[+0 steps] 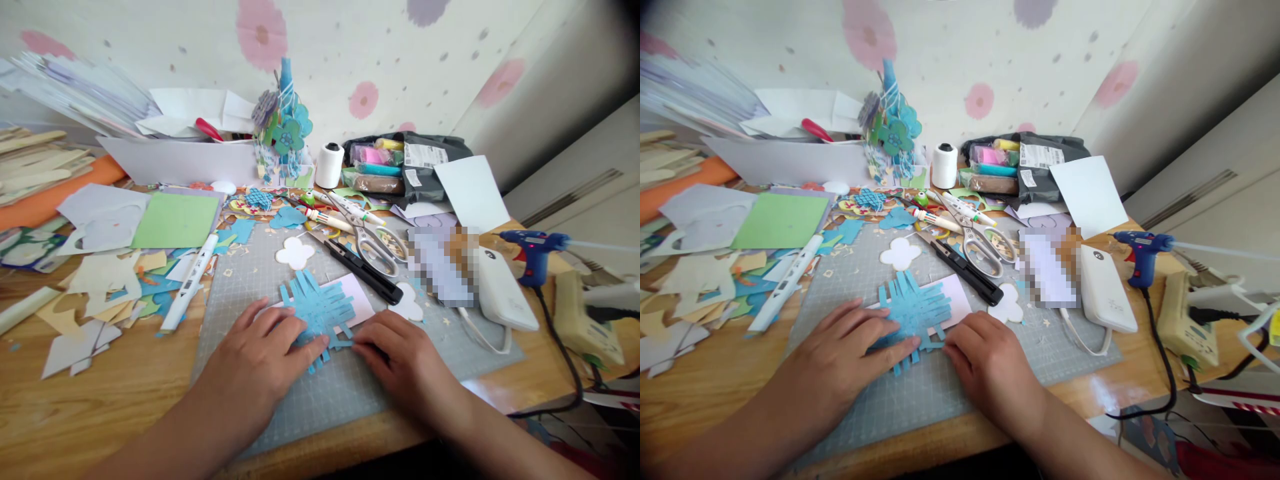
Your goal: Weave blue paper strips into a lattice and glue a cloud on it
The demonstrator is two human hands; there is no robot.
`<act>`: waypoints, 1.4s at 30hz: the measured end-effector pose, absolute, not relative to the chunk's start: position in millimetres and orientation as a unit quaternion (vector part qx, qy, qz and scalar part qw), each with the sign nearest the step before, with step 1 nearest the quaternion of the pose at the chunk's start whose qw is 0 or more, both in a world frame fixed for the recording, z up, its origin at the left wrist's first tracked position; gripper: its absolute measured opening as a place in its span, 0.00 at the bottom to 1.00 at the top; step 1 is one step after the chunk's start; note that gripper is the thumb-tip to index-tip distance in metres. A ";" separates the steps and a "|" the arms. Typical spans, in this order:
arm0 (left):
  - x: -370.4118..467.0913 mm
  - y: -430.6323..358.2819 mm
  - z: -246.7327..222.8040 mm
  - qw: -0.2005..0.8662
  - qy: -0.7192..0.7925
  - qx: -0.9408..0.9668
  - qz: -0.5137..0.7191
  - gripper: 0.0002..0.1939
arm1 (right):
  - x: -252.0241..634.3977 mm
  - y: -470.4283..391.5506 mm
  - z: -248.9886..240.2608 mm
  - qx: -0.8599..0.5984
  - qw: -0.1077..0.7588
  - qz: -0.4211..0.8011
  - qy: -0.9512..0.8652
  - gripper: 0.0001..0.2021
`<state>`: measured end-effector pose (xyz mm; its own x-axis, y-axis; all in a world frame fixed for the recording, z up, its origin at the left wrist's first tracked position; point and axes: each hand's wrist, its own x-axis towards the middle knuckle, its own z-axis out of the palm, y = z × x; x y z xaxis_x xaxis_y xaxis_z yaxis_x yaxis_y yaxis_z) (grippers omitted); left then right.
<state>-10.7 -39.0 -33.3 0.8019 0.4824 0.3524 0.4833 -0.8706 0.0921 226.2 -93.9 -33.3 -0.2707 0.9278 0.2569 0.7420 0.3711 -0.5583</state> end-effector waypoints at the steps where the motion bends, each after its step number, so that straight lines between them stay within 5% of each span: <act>1: -10.6 -38.8 -33.3 0.001 -0.254 -0.949 -0.189 0.23 | 226.7 -93.6 -33.9 -0.538 0.283 0.170 -0.775 0.05; 13: -7.2 -38.4 -30.6 0.007 -0.249 -0.948 -0.199 0.24 | 229.4 -88.2 -29.9 -0.555 0.231 0.188 -0.777 0.05; 21: -10.7 -38.8 -34.1 -0.004 -0.255 -0.945 -0.203 0.22 | 232.0 -79.0 -21.9 -0.504 0.273 0.227 -0.787 0.07; 33: -17.8 -27.0 -29.2 -0.166 -0.269 -0.922 -0.223 0.07 | 228.0 -69.8 -30.3 -0.504 0.283 0.145 -0.803 0.07; 42: -24.0 -22.9 -30.0 -0.189 -0.260 -0.925 -0.201 0.07 | 224.6 -69.0 -30.6 -0.497 0.299 0.137 -0.803 0.08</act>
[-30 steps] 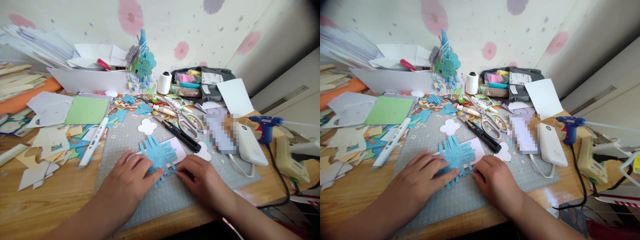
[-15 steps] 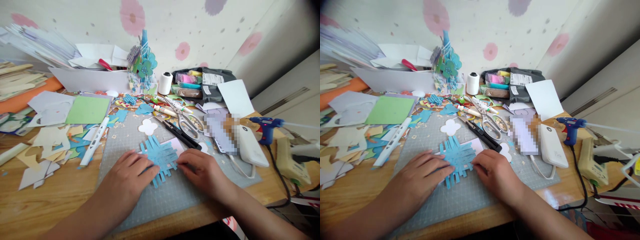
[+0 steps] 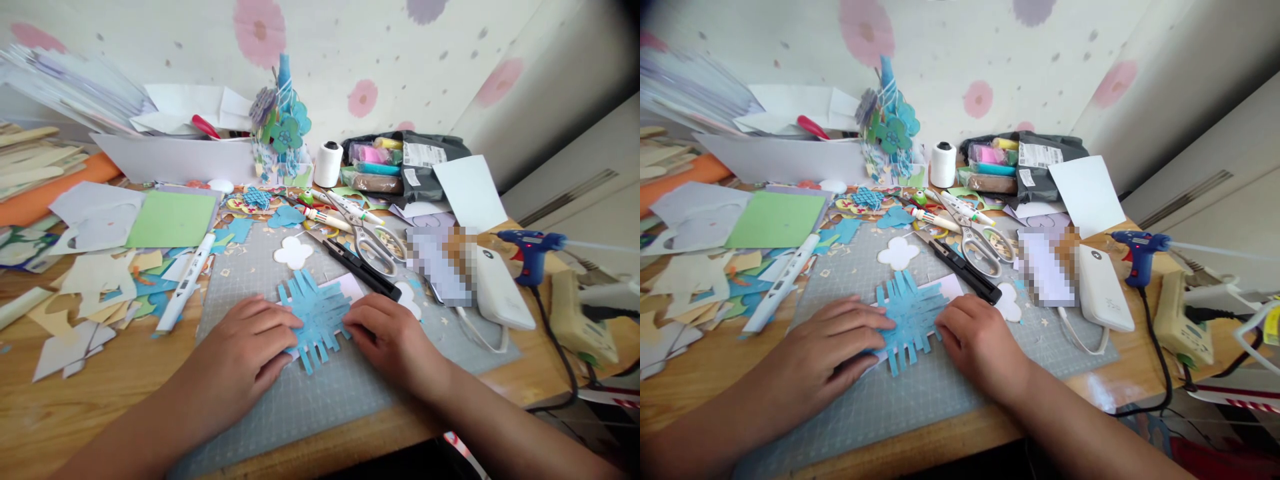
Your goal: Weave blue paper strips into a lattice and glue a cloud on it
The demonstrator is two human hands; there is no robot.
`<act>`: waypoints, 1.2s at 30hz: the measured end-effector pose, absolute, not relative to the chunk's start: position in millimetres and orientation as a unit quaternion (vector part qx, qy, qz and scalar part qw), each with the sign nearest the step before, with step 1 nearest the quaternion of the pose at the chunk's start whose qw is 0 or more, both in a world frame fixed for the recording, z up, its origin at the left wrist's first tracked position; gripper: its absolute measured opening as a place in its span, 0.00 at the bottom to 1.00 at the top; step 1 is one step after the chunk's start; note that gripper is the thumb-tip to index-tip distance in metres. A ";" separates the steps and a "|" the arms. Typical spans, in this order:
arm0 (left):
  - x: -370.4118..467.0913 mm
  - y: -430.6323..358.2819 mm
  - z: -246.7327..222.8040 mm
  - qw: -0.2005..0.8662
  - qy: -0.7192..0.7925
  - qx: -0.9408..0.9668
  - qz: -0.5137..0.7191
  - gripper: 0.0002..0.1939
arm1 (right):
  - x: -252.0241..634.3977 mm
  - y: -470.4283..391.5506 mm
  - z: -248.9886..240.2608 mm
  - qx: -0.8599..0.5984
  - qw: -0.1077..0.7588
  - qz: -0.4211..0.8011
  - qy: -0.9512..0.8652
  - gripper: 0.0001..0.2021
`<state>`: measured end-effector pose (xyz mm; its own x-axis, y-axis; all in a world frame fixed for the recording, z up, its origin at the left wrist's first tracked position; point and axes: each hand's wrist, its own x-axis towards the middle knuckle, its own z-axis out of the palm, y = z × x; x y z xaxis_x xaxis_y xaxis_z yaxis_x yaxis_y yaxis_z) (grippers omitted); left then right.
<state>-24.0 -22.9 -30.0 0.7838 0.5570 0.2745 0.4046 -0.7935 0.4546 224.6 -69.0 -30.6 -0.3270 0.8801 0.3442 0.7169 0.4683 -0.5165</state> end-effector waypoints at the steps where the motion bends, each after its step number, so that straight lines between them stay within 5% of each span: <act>1: -23.4 -23.1 -29.9 0.187 0.261 0.925 0.201 0.06 | 224.4 -69.3 -31.1 -0.496 0.304 0.142 -0.801 0.07; 18: -18.8 -28.6 -33.4 0.142 0.260 0.927 0.232 0.10 | 234.2 -67.6 -21.1 -0.483 0.295 0.144 -0.812 0.06; 27: -18.0 -27.8 -26.7 0.141 0.255 0.931 0.220 0.12 | 240.9 -16.4 -0.7 -0.369 0.114 0.128 -0.914 0.35; 36: -16.8 -27.3 -24.5 0.122 0.258 0.933 0.217 0.16 | 238.2 -7.2 1.4 -0.359 0.073 0.121 -0.923 0.32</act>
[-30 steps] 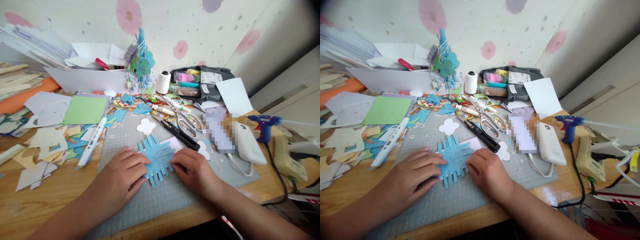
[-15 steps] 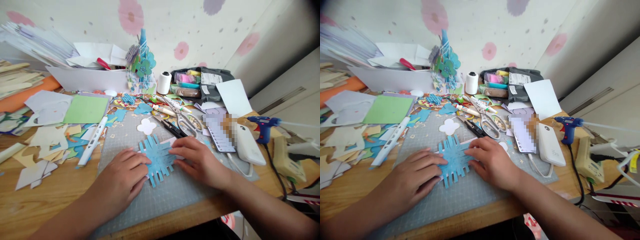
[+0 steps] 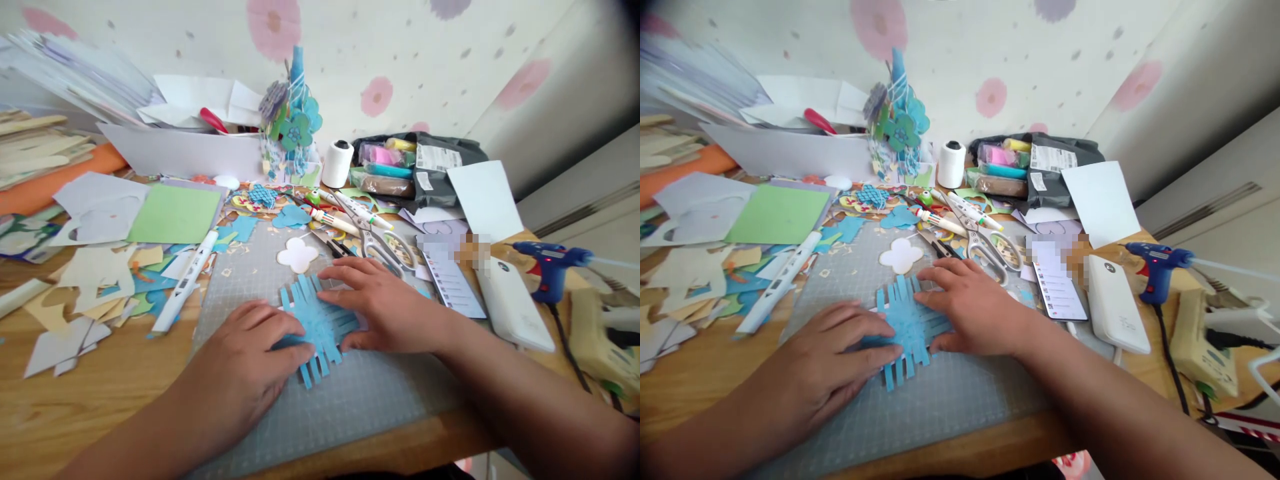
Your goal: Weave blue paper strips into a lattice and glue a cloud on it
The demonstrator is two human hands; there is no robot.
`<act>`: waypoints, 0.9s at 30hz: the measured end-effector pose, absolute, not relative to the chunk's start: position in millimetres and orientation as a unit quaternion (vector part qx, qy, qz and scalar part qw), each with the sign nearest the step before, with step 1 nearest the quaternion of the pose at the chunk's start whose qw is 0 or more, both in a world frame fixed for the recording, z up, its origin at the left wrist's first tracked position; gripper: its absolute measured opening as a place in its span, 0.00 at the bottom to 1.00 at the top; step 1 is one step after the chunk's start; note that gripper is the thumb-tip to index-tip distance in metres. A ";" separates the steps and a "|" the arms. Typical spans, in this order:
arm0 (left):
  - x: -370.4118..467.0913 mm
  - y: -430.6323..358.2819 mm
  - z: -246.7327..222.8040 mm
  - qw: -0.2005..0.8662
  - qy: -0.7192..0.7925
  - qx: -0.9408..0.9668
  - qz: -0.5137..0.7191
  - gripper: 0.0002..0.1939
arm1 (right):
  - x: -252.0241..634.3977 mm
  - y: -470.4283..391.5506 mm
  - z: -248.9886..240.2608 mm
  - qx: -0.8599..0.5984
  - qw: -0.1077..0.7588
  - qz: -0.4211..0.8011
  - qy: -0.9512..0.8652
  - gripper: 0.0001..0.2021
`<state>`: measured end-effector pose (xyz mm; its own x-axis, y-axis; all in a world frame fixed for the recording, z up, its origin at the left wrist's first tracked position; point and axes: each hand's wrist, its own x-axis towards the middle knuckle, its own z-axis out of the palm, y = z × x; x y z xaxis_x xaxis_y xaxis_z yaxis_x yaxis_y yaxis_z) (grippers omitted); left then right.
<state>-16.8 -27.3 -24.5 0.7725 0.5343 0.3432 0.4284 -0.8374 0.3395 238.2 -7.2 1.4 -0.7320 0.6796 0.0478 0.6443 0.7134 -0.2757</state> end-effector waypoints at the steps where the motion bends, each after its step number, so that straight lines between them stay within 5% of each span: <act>1: -16.5 -27.3 -24.4 0.123 0.259 0.932 0.219 0.16 | 237.9 -7.4 1.4 -0.361 0.075 0.124 -0.921 0.32; 27: -18.5 -28.8 -25.9 0.180 0.276 0.921 0.210 0.13 | 251.0 -11.3 0.4 -0.368 0.102 0.139 -0.914 0.27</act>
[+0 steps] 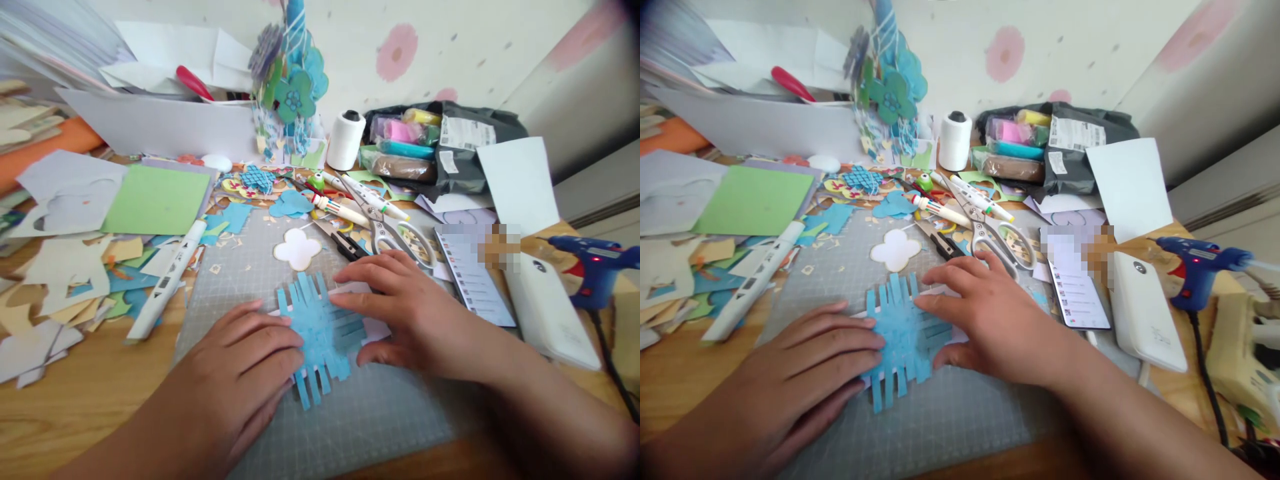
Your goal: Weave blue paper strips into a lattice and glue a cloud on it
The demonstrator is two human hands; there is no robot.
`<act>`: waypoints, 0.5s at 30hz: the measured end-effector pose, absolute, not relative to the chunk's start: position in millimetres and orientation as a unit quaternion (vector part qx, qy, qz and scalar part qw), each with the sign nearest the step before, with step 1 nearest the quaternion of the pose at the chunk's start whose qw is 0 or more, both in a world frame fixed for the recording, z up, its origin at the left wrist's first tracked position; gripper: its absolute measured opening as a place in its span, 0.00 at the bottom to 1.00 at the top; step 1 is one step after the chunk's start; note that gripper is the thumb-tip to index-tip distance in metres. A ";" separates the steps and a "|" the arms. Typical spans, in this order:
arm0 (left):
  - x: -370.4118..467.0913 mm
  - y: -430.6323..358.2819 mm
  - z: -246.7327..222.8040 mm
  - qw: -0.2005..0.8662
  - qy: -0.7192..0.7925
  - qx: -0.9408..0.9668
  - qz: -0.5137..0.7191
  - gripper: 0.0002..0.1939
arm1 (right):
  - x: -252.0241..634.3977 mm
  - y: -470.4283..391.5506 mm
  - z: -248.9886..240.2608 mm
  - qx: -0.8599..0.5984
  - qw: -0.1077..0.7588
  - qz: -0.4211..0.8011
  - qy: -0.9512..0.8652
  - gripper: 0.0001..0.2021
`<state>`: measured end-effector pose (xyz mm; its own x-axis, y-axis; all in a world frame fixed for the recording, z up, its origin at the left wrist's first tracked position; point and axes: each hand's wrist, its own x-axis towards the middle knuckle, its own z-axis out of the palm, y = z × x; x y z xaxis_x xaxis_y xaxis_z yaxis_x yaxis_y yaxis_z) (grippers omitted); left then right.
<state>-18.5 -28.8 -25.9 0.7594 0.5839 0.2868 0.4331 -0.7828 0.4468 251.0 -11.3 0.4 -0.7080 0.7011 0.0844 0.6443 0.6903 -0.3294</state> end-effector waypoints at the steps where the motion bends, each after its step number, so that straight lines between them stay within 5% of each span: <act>1: -18.8 -28.9 -26.0 0.184 0.281 0.917 0.214 0.12 | 251.9 -11.5 1.1 -0.366 0.100 0.140 -0.915 0.24; 8: -20.1 -28.6 -30.7 0.196 0.288 0.910 0.225 0.09 | 248.3 -13.6 -1.1 -0.358 0.088 0.132 -0.920 0.13; 15: -21.5 -27.1 -30.0 0.210 0.296 0.907 0.214 0.05 | 247.7 -12.7 -4.1 -0.365 0.087 0.154 -0.914 0.12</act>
<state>-21.5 -27.1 -30.0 0.7323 0.6276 0.2643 0.4478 -0.7362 0.5074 247.7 -12.7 -4.1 -0.7187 0.6937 0.0470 0.6403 0.6866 -0.3444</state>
